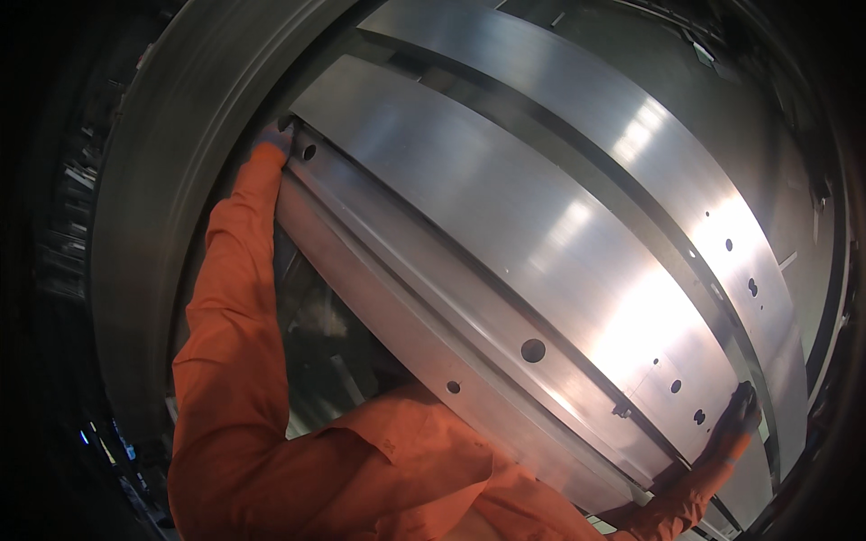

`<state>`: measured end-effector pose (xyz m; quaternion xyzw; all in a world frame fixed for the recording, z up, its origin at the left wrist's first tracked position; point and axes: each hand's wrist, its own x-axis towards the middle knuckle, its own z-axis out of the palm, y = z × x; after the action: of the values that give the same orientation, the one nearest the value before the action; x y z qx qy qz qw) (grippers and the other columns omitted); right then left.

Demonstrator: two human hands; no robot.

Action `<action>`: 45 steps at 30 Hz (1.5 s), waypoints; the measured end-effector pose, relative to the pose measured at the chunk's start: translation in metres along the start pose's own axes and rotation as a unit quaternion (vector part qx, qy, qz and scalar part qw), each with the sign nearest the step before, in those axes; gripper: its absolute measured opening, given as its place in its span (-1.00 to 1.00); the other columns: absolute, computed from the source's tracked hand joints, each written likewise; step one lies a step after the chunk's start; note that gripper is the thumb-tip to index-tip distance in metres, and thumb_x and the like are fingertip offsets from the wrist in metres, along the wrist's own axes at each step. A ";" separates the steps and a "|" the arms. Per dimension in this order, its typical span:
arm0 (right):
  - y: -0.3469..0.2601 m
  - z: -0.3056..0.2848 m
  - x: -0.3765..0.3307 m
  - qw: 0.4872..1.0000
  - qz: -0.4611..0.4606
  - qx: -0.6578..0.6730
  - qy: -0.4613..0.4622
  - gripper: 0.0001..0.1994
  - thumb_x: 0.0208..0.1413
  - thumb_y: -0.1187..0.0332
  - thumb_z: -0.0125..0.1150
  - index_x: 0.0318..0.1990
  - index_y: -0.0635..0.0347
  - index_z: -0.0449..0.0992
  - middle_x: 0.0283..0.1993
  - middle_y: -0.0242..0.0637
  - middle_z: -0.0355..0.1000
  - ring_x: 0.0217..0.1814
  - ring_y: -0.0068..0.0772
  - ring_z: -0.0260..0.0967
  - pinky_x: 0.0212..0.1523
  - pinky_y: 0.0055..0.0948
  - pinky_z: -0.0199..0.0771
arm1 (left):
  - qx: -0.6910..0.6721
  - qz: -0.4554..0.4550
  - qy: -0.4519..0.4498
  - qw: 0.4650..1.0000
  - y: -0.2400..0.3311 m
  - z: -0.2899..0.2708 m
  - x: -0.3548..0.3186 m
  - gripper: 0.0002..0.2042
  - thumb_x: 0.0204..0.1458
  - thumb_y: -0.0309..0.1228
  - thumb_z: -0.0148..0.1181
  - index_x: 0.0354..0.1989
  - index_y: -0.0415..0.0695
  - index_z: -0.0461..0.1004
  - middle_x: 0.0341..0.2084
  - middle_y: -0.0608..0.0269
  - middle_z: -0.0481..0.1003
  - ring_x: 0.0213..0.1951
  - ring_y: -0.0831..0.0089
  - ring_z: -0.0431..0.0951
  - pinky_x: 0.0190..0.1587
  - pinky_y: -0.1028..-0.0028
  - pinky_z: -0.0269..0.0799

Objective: The person uses a cordless drill to make holes in long, curved metal sheets. They then use pliers to remove burrs from the drilled holes and stack the finished sheets.

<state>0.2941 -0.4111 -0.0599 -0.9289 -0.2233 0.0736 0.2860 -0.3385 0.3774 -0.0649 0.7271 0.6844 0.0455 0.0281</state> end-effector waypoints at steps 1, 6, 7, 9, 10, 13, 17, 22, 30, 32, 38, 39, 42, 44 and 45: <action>0.004 -0.001 0.000 1.000 0.003 0.009 0.007 -0.57 0.32 0.14 0.01 0.04 0.39 0.50 -0.13 -0.12 0.53 -0.11 -0.32 0.45 -0.05 -0.34 0.42 | -0.009 0.007 -0.004 1.000 0.007 -0.002 -0.001 -0.39 0.11 0.04 0.03 0.19 -0.20 0.39 0.19 -0.20 0.33 0.25 -0.07 0.29 0.30 0.22 0.17; 0.011 0.004 0.006 0.999 -0.019 0.032 0.011 -0.61 0.31 0.17 0.04 -0.02 0.39 0.52 -0.18 -0.20 0.51 -0.15 -0.40 0.42 -0.09 -0.38 0.40 | 0.014 -0.022 -0.001 1.000 -0.010 0.000 0.005 -0.38 0.12 0.02 0.00 0.25 -0.16 0.32 0.25 -0.17 0.27 0.28 -0.08 0.25 0.31 0.23 0.16; -0.001 0.007 0.003 0.998 -0.003 0.055 0.019 -0.62 0.31 0.17 0.05 -0.05 0.39 0.53 -0.20 -0.23 0.50 -0.18 -0.43 0.39 -0.11 -0.40 0.39 | 0.011 0.000 0.008 1.000 -0.009 -0.001 0.002 -0.38 0.13 0.01 -0.01 0.27 -0.16 0.29 0.27 -0.16 0.25 0.29 -0.08 0.24 0.32 0.23 0.14; -0.029 0.013 -0.006 0.994 0.030 0.100 0.039 -0.65 0.30 0.19 0.07 -0.13 0.39 0.53 -0.26 -0.30 0.46 -0.23 -0.48 0.35 -0.15 -0.43 0.36 | 0.016 0.011 0.009 1.000 0.003 -0.003 -0.005 -0.37 0.13 -0.01 -0.01 0.31 -0.15 0.25 0.29 -0.14 0.22 0.30 -0.08 0.21 0.33 0.22 0.12; -0.031 0.012 -0.009 0.994 0.030 0.096 0.051 -0.66 0.30 0.20 0.07 -0.17 0.39 0.53 -0.28 -0.33 0.44 -0.25 -0.50 0.33 -0.17 -0.44 0.35 | 0.025 0.001 0.000 1.000 0.017 -0.006 -0.009 -0.37 0.13 -0.02 -0.01 0.32 -0.14 0.23 0.30 -0.13 0.21 0.31 -0.08 0.20 0.34 0.22 0.11; -0.036 0.014 -0.013 0.993 0.030 0.094 0.068 -0.67 0.30 0.20 0.08 -0.23 0.39 0.52 -0.32 -0.37 0.41 -0.28 -0.53 0.28 -0.20 -0.45 0.33 | 0.046 0.000 0.025 0.999 0.020 -0.001 -0.009 -0.37 0.13 -0.03 -0.01 0.33 -0.13 0.22 0.31 -0.12 0.21 0.33 -0.06 0.18 0.35 0.21 0.09; -0.043 0.016 -0.005 0.996 0.044 0.072 0.034 -0.67 0.30 0.21 0.09 -0.19 0.39 0.53 -0.29 -0.32 0.43 -0.23 -0.51 0.32 -0.17 -0.45 0.35 | 0.030 0.007 0.039 0.999 -0.025 0.013 0.012 -0.30 0.09 -0.05 0.01 0.42 0.05 0.06 0.39 0.05 0.11 0.39 0.05 0.11 0.39 0.19 0.01; -0.041 0.012 -0.014 0.992 0.070 0.075 0.068 -0.65 0.30 0.20 0.09 -0.09 0.39 0.55 -0.19 -0.23 0.47 -0.15 -0.43 0.38 -0.08 -0.42 0.39 | -0.006 -0.024 0.011 1.000 0.003 0.011 0.007 -0.30 0.09 -0.04 0.05 0.42 0.03 0.07 0.38 0.05 0.12 0.38 0.04 0.11 0.39 0.19 0.01; -0.033 0.010 -0.008 0.998 0.037 0.032 0.041 -0.65 0.30 0.23 0.07 -0.01 0.38 0.52 -0.11 -0.18 0.48 -0.08 -0.36 0.42 -0.01 -0.38 0.41 | -0.047 -0.001 -0.002 0.999 -0.011 0.004 0.011 -0.38 0.11 -0.05 0.09 0.27 -0.18 0.29 0.23 -0.14 0.31 0.27 -0.06 0.28 0.28 0.23 0.20; -0.014 0.008 -0.006 0.997 0.031 0.054 0.046 -0.65 0.30 0.23 0.07 0.00 0.39 0.52 -0.11 -0.16 0.47 -0.09 -0.35 0.42 -0.01 -0.39 0.41 | -0.042 0.013 0.019 0.999 -0.009 0.005 0.011 -0.41 0.11 -0.03 0.07 0.25 -0.12 0.32 0.24 -0.09 0.32 0.28 -0.02 0.27 0.31 0.21 0.16; -0.025 0.017 -0.003 0.996 0.025 0.066 0.055 -0.68 0.29 0.24 0.09 -0.06 0.37 0.53 -0.18 -0.23 0.47 -0.15 -0.45 0.39 -0.06 -0.45 0.41 | -0.021 -0.006 0.116 0.993 -0.034 0.019 0.018 -0.41 0.06 -0.03 0.11 0.23 -0.09 0.36 0.20 -0.07 0.37 0.25 -0.01 0.33 0.29 0.23 0.19; -0.025 0.016 -0.004 0.994 0.028 0.096 0.045 -0.69 0.29 0.24 0.09 -0.07 0.37 0.53 -0.19 -0.25 0.48 -0.15 -0.48 0.38 -0.06 -0.46 0.41 | -0.033 -0.007 0.154 0.987 -0.032 0.023 0.019 -0.41 0.05 -0.03 0.13 0.22 -0.09 0.37 0.19 -0.06 0.38 0.24 0.00 0.35 0.28 0.24 0.21; -0.027 0.012 -0.005 0.996 0.030 0.076 0.039 -0.70 0.29 0.25 0.10 -0.11 0.37 0.53 -0.21 -0.31 0.48 -0.17 -0.55 0.36 -0.10 -0.50 0.40 | -0.087 0.019 0.157 0.984 -0.023 0.023 0.012 -0.44 -0.03 -0.13 0.26 0.17 -0.07 0.42 0.10 0.00 0.47 0.14 0.09 0.46 0.18 0.27 0.34; -0.019 0.000 -0.006 0.999 0.032 0.018 0.025 -0.66 0.29 0.25 0.07 -0.05 0.40 0.54 -0.14 -0.15 0.53 -0.12 -0.38 0.44 -0.05 -0.41 0.43 | -0.167 0.037 0.143 0.975 0.000 0.017 0.002 -0.46 -0.07 -0.21 0.34 0.14 -0.07 0.45 0.02 0.05 0.53 0.07 0.16 0.53 0.10 0.32 0.41; -0.019 -0.001 -0.004 0.999 0.032 -0.007 0.013 -0.65 0.30 0.25 0.06 -0.02 0.42 0.54 -0.10 -0.07 0.55 -0.09 -0.30 0.48 -0.02 -0.36 0.45 | -0.202 0.040 0.136 0.969 0.000 0.015 -0.001 -0.46 -0.09 -0.24 0.36 0.13 -0.06 0.46 -0.01 0.07 0.55 0.03 0.19 0.55 0.07 0.34 0.43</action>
<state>0.2833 -0.3998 -0.0480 -0.9385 -0.1905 0.0690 0.2796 -0.3372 0.3766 -0.0796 0.7200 0.6289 0.2823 0.0795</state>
